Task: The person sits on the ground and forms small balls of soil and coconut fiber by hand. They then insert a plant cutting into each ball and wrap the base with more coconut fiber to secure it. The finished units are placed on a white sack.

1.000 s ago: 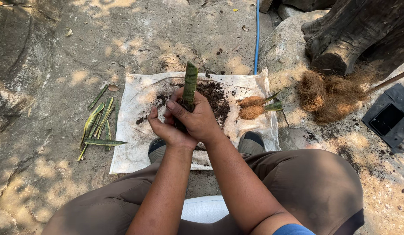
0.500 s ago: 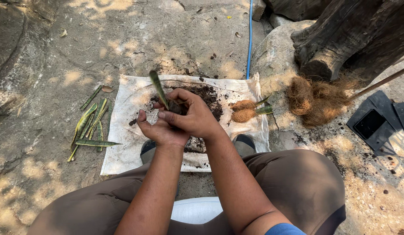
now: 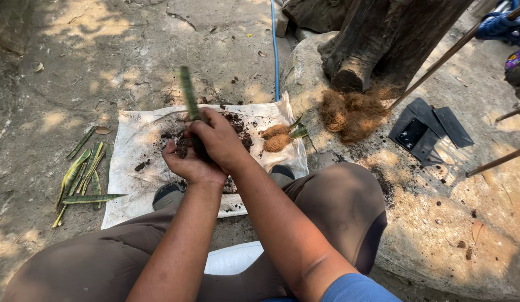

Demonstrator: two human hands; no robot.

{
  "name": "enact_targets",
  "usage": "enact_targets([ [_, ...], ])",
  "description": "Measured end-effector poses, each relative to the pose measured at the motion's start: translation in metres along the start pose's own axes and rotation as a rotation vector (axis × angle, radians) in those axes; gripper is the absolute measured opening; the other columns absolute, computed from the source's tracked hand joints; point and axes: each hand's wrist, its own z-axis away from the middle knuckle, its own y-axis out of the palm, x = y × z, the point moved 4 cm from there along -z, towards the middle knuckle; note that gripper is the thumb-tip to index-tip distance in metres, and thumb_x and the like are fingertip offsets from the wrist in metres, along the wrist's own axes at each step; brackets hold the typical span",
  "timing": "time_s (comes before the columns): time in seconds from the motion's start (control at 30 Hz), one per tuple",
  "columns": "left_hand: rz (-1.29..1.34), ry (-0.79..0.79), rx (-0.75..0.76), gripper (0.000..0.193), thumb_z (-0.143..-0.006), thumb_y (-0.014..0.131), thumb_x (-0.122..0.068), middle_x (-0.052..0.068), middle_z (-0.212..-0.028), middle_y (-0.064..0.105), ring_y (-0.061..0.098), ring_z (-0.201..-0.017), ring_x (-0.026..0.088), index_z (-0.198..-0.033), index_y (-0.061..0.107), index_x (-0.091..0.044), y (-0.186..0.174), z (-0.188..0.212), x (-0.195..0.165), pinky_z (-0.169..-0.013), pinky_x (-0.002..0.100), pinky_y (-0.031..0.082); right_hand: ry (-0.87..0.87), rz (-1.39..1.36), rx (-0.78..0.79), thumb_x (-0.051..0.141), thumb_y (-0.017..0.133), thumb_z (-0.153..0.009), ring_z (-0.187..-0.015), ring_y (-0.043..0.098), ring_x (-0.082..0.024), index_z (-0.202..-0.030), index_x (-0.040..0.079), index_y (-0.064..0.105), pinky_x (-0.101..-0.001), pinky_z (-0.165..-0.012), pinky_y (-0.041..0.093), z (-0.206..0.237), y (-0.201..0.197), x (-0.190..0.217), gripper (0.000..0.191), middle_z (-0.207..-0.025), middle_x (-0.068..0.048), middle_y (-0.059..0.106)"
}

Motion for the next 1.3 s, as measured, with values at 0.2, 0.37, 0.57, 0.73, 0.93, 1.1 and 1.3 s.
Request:
enact_targets([
  [0.2, -0.047, -0.099, 0.176, 0.049, -0.084, 0.045, -0.054, 0.006, -0.118, 0.066, 0.063, -0.117, 0.025, -0.108, 0.067, -0.017, 0.012, 0.028, 0.006, -0.107, 0.045, 0.051, -0.248, 0.150, 0.292, 0.029, 0.081, -0.091, -0.092, 0.071, -0.013, -0.111, 0.003, 0.062, -0.0291, -0.084, 0.059, 0.038, -0.001, 0.044, 0.038, -0.099, -0.005, 0.074],
  [0.37, -0.084, -0.099, -0.026, 0.063, -0.084, 0.042, -0.063, 0.007, -0.114, 0.067, 0.064, -0.114, 0.026, -0.110, 0.065, -0.011, 0.011, 0.037, 0.015, -0.103, 0.045, 0.049, -0.065, 0.082, 0.025, 0.038, 0.079, -0.093, -0.066, 0.062, -0.011, -0.101, 0.001, 0.066, -0.0276, -0.061, 0.053, 0.045, -0.005, 0.035, 0.040, -0.077, -0.002, 0.067],
  [0.57, -0.231, 0.028, 0.100, 0.070, -0.085, 0.043, -0.063, 0.012, -0.111, 0.066, 0.063, -0.110, 0.030, -0.112, 0.064, -0.003, 0.020, 0.025, 0.017, -0.102, 0.046, 0.049, -0.132, 0.009, -0.264, 0.035, 0.077, -0.096, -0.065, 0.059, -0.011, -0.100, 0.001, 0.065, -0.0292, -0.059, 0.050, 0.037, -0.016, 0.031, 0.036, -0.075, -0.002, 0.065],
  [0.73, -0.213, 0.120, 0.234, 0.062, -0.091, 0.047, -0.058, 0.014, -0.112, 0.063, 0.062, -0.111, 0.031, -0.113, 0.061, -0.001, 0.031, 0.006, 0.000, -0.104, 0.047, 0.050, -0.086, -0.172, 0.038, 0.027, 0.077, -0.092, -0.093, 0.071, -0.014, -0.109, 0.006, 0.066, -0.0305, -0.089, 0.058, 0.026, -0.011, 0.039, 0.028, -0.100, -0.004, 0.074],
  [0.93, -0.185, -0.160, -0.033, 0.066, -0.082, 0.044, -0.064, 0.012, -0.105, 0.069, 0.066, -0.103, 0.029, -0.107, 0.064, -0.006, 0.029, -0.009, -0.014, -0.097, 0.043, 0.053, -0.262, 0.063, 0.126, 0.017, 0.076, -0.091, -0.094, 0.073, -0.018, -0.102, 0.005, 0.059, -0.0339, -0.089, 0.059, 0.006, -0.014, 0.034, 0.024, -0.100, -0.011, 0.074],
  [1.1, -0.152, -0.087, -0.191, 0.071, -0.083, 0.047, -0.064, 0.006, -0.090, 0.066, 0.065, -0.095, 0.024, -0.111, 0.071, -0.004, 0.001, -0.038, -0.016, -0.088, 0.041, 0.053, -0.089, 0.114, 0.063, 0.020, 0.066, -0.103, -0.068, 0.061, -0.013, -0.094, 0.004, 0.061, -0.0278, -0.063, 0.051, -0.025, -0.010, -0.015, 0.019, -0.078, -0.008, 0.065],
  [1.3, -0.053, -0.041, 0.167, 0.073, -0.096, 0.051, -0.068, 0.006, -0.087, 0.067, 0.060, -0.079, 0.022, -0.111, 0.074, 0.000, -0.018, -0.080, -0.016, -0.078, 0.035, 0.050, -0.157, -0.132, -0.065, 0.019, 0.056, -0.108, -0.066, 0.056, -0.010, -0.092, 0.006, 0.052, -0.0256, -0.062, 0.050, -0.052, -0.023, -0.044, 0.021, -0.075, -0.003, 0.061],
])
